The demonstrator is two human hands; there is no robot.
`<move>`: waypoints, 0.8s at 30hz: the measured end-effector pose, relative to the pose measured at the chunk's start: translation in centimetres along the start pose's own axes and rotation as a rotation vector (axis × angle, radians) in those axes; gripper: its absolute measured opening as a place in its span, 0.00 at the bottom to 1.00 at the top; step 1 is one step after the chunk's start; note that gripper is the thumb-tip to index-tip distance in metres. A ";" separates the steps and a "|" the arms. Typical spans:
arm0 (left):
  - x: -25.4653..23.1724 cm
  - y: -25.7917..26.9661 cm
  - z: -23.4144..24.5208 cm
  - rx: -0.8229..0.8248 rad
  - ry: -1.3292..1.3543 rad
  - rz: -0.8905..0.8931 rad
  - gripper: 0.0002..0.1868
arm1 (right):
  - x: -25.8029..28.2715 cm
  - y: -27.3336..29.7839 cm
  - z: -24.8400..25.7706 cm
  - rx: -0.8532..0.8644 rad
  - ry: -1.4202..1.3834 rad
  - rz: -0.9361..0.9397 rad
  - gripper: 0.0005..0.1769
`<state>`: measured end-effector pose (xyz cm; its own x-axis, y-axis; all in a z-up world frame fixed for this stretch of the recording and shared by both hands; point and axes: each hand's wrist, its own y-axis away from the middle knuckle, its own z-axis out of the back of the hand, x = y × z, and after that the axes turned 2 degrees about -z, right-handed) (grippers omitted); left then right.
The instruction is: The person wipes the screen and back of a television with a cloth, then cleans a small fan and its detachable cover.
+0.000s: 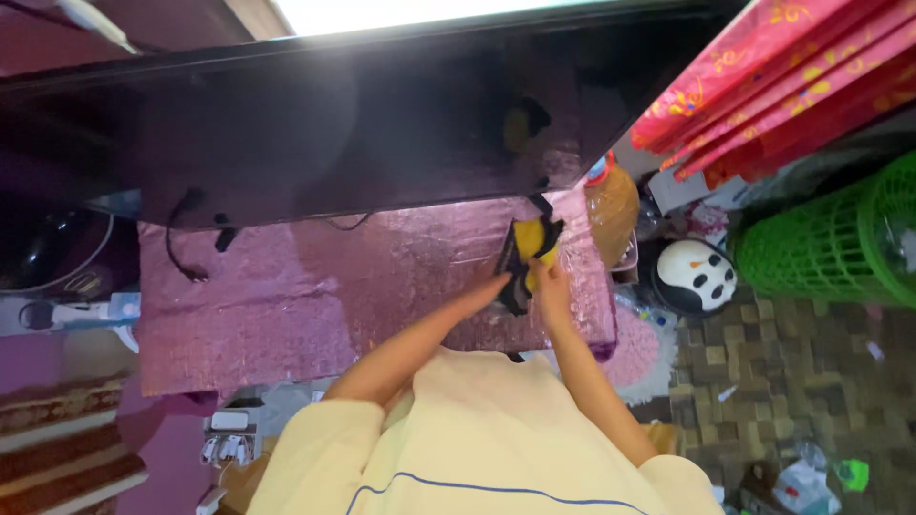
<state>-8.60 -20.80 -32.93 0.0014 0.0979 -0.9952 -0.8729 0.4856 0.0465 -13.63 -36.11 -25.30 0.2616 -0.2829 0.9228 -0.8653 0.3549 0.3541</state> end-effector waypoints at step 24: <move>-12.8 5.1 11.7 -0.251 1.319 0.523 0.64 | 12.5 9.5 -9.6 0.891 0.884 1.105 0.39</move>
<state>-7.37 -9.36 -18.92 -0.6624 -0.7135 -0.2282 -0.6939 0.4696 0.5459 -14.49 -27.72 -8.96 -0.7230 0.4066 0.5585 -0.6606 -0.6435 -0.3867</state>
